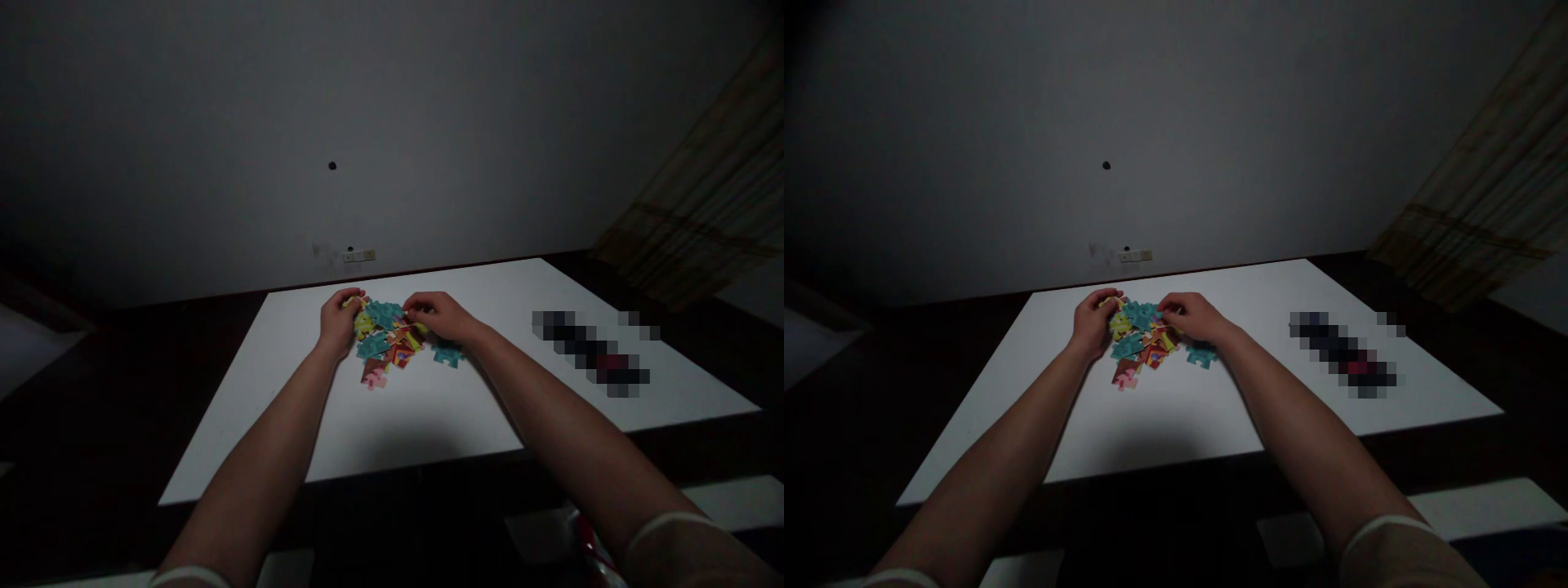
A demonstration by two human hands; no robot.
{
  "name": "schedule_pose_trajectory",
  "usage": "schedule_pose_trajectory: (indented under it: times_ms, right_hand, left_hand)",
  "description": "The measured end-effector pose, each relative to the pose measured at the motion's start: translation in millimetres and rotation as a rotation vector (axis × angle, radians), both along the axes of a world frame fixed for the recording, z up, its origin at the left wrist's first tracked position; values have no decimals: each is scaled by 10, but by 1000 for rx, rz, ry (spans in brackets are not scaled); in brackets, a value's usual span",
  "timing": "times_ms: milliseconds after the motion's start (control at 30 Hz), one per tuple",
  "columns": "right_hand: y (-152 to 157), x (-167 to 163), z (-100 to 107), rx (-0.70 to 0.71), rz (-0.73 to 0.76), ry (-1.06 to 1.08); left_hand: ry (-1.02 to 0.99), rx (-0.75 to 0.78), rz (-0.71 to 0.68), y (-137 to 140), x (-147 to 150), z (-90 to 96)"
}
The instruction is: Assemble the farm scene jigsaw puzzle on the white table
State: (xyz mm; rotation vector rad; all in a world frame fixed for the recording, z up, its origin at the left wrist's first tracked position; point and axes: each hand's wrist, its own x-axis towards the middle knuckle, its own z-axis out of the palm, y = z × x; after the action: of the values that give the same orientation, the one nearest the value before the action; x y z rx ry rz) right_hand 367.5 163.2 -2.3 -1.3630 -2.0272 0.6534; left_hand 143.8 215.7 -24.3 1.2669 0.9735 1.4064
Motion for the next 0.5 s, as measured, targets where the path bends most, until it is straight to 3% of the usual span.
schedule_pose_trajectory:
  times_ms: [167, 300, 500]
  right_hand:
    - [-12, 74, 4, 116, -35, -125]
    - [-93, -41, -28, 47, 80, -336]
    - [-102, -208, -47, 102, 151, -347]
  left_hand:
    - [-63, 31, -105, -39, 20, 26]
    - [37, 103, -188, -108, 61, 31]
    - [175, 139, -156, -152, 95, 15]
